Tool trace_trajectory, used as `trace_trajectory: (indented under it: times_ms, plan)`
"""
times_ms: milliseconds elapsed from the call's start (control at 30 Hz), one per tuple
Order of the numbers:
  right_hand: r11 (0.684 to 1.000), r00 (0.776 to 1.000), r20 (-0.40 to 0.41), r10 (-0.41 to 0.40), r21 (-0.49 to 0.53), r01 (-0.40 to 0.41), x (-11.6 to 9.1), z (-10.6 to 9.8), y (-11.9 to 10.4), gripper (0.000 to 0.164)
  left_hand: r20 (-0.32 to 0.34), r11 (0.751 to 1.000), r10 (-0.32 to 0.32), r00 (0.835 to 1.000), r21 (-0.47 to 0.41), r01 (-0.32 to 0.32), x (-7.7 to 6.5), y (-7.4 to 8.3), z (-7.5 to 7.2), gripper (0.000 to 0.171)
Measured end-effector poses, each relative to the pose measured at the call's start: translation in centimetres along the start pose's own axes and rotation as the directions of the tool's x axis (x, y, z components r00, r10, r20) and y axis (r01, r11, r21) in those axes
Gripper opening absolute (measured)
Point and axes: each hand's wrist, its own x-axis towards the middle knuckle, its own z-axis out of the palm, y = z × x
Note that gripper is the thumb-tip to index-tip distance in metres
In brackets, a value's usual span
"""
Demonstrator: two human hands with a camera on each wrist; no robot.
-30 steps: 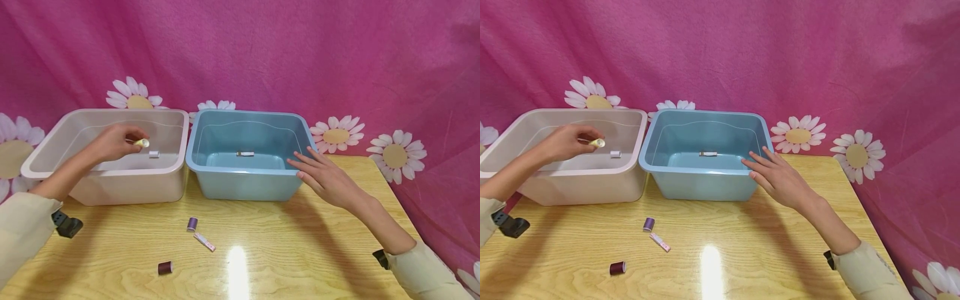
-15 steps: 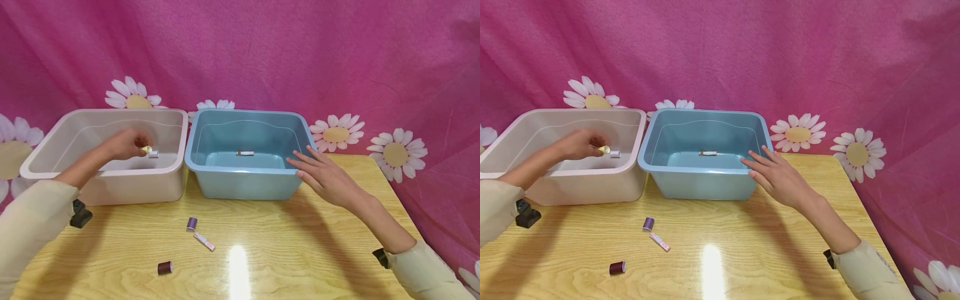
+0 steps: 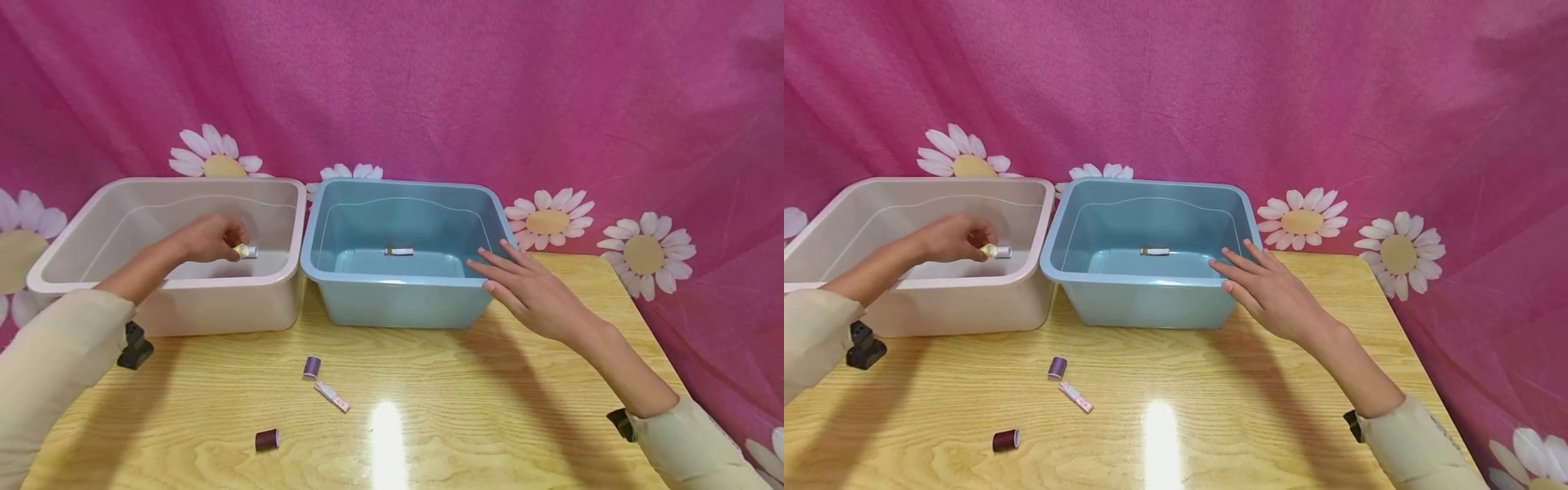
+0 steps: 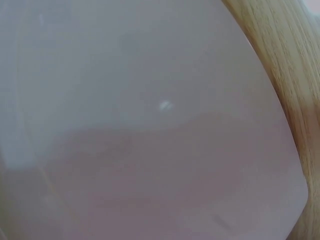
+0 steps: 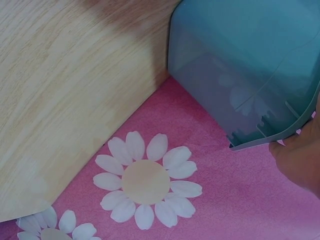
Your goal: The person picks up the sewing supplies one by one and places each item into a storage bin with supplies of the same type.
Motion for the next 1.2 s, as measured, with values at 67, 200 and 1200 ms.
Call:
trace_trajectory:
  times_ms: [67, 200, 1200]
  plan:
    - [1.000, 1.000, -0.003, -0.003, 0.002, 0.003, 0.0, 0.1, 0.0, 0.050, 0.005, 1.000, 0.004, 1.000, 0.000, -0.004, 0.0, -0.1, 0.1, 0.017]
    - [1.000, 1.000, -0.009, -0.006, 0.000, 0.006, -0.1, 0.1, 0.0, 0.050, 0.016, 1.000, -0.003, 1.000, -0.006, 0.003, 0.1, -0.2, 0.1, 0.017]
    - [1.000, 1.000, -0.012, -0.003, 0.003, 0.003, 0.0, 0.1, -0.1, 0.051, -0.460, 0.973, 0.118, 0.880, -0.123, -0.195, -7.3, 6.1, -0.4, 0.033]
